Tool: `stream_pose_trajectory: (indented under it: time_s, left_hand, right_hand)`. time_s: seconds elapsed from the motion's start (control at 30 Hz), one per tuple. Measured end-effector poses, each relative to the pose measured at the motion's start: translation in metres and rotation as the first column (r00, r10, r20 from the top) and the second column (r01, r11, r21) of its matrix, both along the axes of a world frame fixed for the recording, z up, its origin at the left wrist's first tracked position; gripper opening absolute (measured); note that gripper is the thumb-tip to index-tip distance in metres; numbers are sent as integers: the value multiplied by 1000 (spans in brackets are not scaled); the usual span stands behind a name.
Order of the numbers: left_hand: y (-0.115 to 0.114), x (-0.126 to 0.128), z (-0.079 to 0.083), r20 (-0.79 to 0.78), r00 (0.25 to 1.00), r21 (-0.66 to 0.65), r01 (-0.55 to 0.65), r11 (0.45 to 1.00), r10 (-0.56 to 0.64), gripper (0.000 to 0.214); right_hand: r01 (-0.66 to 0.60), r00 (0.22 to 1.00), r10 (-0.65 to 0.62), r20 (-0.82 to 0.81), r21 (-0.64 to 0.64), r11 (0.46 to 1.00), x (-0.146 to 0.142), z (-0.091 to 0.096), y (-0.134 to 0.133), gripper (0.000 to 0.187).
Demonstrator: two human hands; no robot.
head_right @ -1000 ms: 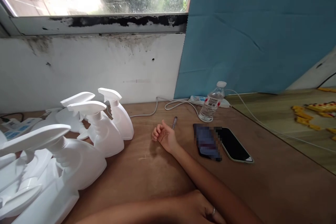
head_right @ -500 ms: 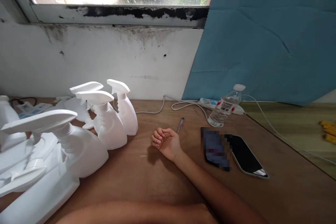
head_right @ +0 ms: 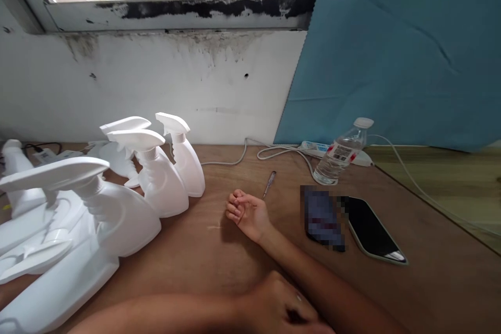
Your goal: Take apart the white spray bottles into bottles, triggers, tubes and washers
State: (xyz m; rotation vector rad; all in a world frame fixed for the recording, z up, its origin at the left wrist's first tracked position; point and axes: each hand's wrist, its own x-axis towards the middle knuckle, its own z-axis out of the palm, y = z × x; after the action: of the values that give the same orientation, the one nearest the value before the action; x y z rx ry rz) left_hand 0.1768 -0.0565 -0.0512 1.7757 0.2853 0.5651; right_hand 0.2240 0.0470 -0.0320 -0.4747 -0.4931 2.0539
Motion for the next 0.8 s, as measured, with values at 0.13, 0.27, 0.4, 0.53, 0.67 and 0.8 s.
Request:
stream_pose_trajectory:
  time_s: [0.13, 0.27, 0.4, 0.53, 0.67, 0.8]
  left_hand:
    - [28, -35, 12, 148, 834, -29, -533, 846, 531, 36]
    - [60, -73, 21, 117, 670, -73, -731, 679, 733, 28]
    - [77, -89, 17, 70, 729, -49, -679, 733, 681, 38]
    - [82, -89, 13, 40, 824, -100, -560, 822, 566, 36]
    - [85, -93, 18, 19, 877, -213, -465, 859, 480, 37]
    - [88, -99, 22, -5, 919, -257, -381, 888, 394, 41]
  right_hand:
    - [7, 998, -6, 66, -10, 1000, 14, -3, -7, 24]
    - [80, 983, -70, 167, -53, 995, 26, -2, -16, 23]
    - [45, 976, -34, 214, -47, 998, 28, 1, -20, 26]
    - [13, 972, -10, 234, -9, 1000, 24, 3, -21, 32]
    - [-24, 977, 17, 214, 33, 999, 24, 2, -22, 34]
    - [-67, 986, 59, 156, 44, 997, 26, -3, -19, 31]
